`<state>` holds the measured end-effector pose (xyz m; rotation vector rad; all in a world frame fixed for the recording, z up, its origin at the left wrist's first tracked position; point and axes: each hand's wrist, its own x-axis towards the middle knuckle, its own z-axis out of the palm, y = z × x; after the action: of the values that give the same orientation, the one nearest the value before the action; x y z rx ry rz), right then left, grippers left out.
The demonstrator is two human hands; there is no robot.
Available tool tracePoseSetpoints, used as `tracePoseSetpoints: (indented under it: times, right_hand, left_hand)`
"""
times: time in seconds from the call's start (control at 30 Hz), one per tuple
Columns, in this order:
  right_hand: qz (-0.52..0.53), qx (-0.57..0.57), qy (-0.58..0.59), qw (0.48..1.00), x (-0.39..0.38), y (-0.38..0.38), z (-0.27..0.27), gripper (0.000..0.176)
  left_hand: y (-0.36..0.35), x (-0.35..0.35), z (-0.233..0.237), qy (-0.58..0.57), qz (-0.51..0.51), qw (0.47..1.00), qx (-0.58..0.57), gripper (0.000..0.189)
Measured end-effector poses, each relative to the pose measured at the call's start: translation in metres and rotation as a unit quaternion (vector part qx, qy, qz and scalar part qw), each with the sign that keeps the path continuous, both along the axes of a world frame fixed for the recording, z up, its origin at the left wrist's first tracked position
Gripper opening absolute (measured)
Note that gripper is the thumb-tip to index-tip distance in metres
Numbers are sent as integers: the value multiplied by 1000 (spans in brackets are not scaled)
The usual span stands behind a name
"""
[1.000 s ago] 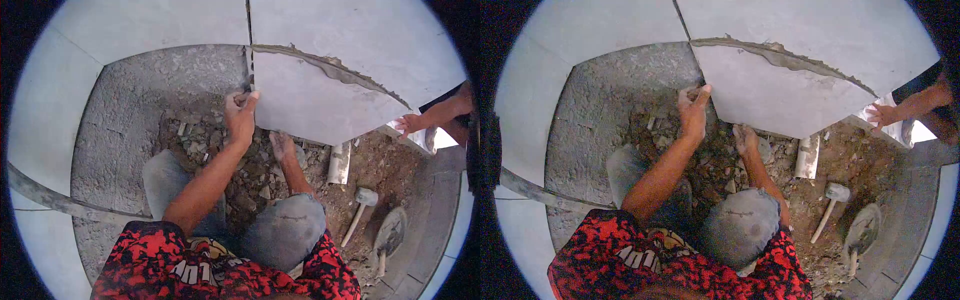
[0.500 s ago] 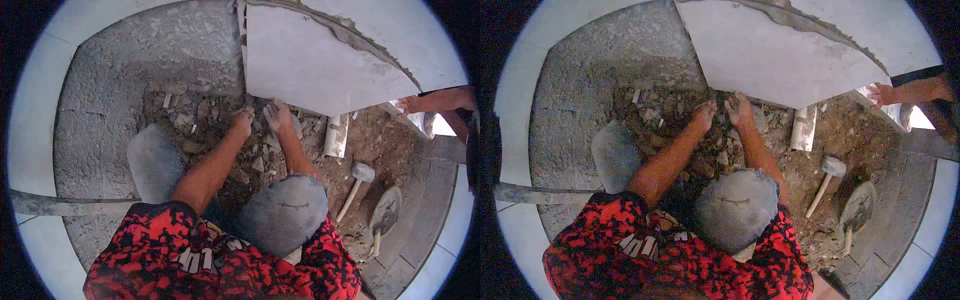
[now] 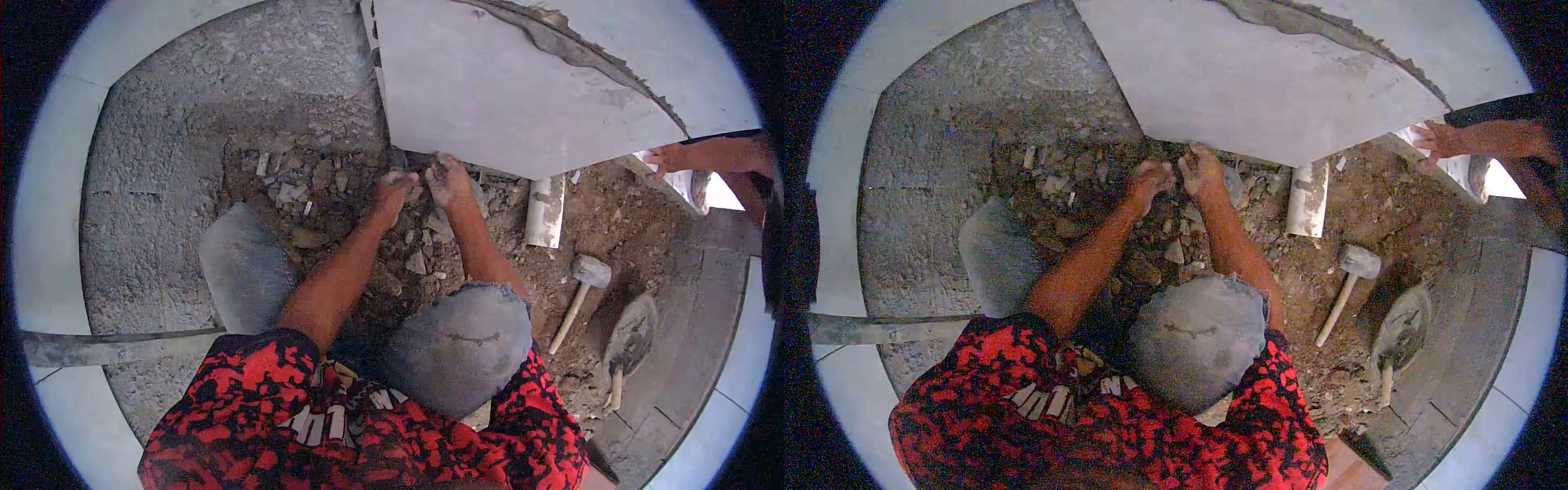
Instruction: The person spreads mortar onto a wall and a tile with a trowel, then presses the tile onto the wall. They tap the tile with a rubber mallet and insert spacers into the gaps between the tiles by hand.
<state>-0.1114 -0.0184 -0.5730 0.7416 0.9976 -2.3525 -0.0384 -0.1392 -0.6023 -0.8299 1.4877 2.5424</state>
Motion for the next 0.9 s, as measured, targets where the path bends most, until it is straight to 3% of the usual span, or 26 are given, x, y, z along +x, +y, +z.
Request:
tracePoseSetpoints:
  times: [0.03,0.13,0.23,0.33,0.47,0.57,0.63,0.7,0.77,0.9]
  right_hand:
    - [-2,-5,7,1000,0,0,-1,16]
    - [24,2,-36,999,2,1,22,15]
    - [5,1,-39,999,0,-1,19,12]
    - [16,-5,-31,999,-2,1,15,9]
    - [14,11,-31,999,1,0,17,8]
    - [5,-7,23,1000,-2,2,-12,9]
    - [35,-59,-1,998,-11,6,-42,10]
    - [48,30,8,998,1,2,21,10]
    - [8,-21,-7,1000,-1,1,-4,11]
    - [30,11,17,999,0,3,-5,14]
  left_hand:
    - [1,-1,0,19,-57,998,0,41]
    - [13,-13,16,-82,-72,993,-51,49]
    - [12,-23,24,-115,-84,985,-100,49]
    - [6,-25,42,-104,-120,985,-71,50]
    - [-4,-34,-2,-29,-198,977,-79,47]
    - [-1,-39,-22,68,-115,991,0,36]
    - [-1,-47,-18,-13,-124,992,-13,28]
    - [15,-53,-2,-83,-41,995,-48,24]
    - [21,-55,-19,-24,-21,989,-146,27]
    - [28,-64,-42,-24,22,991,-132,30]
